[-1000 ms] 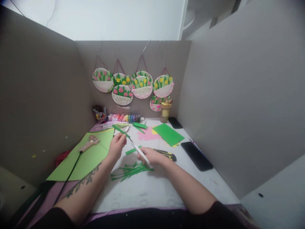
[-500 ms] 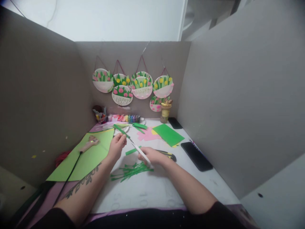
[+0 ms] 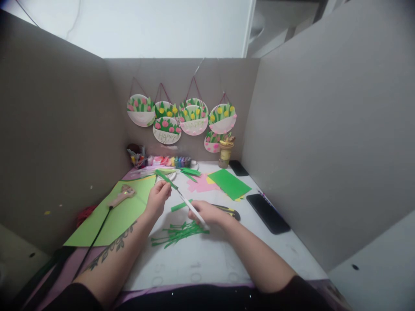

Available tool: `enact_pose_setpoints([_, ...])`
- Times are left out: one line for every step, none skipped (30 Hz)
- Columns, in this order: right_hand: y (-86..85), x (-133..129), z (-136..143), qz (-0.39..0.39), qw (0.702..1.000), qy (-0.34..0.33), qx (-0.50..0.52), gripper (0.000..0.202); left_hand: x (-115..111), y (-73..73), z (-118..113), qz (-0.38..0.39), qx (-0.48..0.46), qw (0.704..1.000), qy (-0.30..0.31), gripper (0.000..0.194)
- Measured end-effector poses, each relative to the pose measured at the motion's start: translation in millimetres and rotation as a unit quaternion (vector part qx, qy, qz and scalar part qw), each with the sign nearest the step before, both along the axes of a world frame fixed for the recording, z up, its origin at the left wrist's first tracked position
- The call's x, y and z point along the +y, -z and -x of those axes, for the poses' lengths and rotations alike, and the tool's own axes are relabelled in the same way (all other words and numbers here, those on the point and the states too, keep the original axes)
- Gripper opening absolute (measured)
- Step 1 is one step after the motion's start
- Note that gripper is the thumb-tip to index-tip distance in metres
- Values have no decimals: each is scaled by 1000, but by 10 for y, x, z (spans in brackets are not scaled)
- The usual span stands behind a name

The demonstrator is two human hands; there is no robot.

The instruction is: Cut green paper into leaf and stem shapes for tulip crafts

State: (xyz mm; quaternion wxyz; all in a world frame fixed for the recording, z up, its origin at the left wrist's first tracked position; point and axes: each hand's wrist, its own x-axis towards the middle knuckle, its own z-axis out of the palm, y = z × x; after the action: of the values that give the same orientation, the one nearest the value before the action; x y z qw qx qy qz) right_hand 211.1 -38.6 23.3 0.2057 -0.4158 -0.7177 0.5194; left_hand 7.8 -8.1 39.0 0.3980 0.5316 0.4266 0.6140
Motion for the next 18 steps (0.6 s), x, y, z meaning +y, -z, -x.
enact_pose_setpoints([6, 2, 5, -4, 1000, 2, 1, 14, -6, 0, -4, 0, 1, 1000, 4, 20])
enact_pose_setpoints([11, 4, 9, -6, 1000, 3, 1, 14, -11, -2, -7, -1, 4, 1000, 7, 20])
enact_pose_setpoints([15, 7, 11, -9, 1000, 5, 1, 14, -15, -5, -9, -2, 7, 1000, 8, 20])
enact_pose_setpoints([16, 9, 11, -10, 1000, 5, -1, 14, -19, -9, -9, -4, 11, 1000, 9, 21])
enact_pose_setpoints([16, 12, 9, -11, 1000, 5, -5, 14, -21, -13, -7, -5, 14, 1000, 10, 21])
enact_pose_setpoints([13, 13, 5, -13, 1000, 4, -9, 13, -23, -18, -5, -7, 17, 1000, 11, 22])
enact_pose_setpoints([9, 15, 0, -16, 1000, 2, -13, 13, -22, -21, -2, -8, 19, 1000, 12, 22])
enact_pose_setpoints([4, 15, -4, -20, 1000, 0, -16, 12, -22, -24, 0, -10, 21, 1000, 12, 22])
enact_pose_setpoints([-1, 15, -9, -23, 1000, -1, -19, 11, -20, -25, 2, -11, 22, 1000, 13, 22])
enact_pose_setpoints([-5, 14, -12, -25, 999, -2, -20, 11, -19, -25, 3, -11, 21, 1000, 13, 23])
enact_pose_setpoints([-7, 14, -14, -26, 999, -2, -20, 11, -18, -26, 4, -12, 20, 1000, 14, 23])
enact_pose_setpoints([-7, 15, -15, -24, 1000, -1, -20, 11, -18, -26, 3, -12, 19, 1000, 15, 23])
enact_pose_setpoints([-5, 16, -16, -21, 1000, 0, -20, 11, -20, -27, 3, -12, 18, 1000, 16, 23])
enact_pose_setpoints([-1, 18, -16, -17, 1000, -1, -19, 11, -22, -30, 2, -12, 17, 1000, 16, 23])
enact_pose_setpoints([3, 21, -16, -15, 1000, -3, -17, 11, -27, -34, 1, -11, 17, 1000, 15, 23])
enact_pose_setpoints([7, 24, -17, -15, 1000, -4, -16, 11, -32, -40, 0, -11, 18, 1000, 14, 23])
enact_pose_setpoints([11, 27, -19, -16, 1000, -4, -16, 11, -37, -47, 0, -10, 20, 1000, 14, 23])
enact_pose_setpoints([15, 29, -22, -18, 1000, -3, -16, 10, -43, -55, -1, -10, 21, 1000, 14, 23])
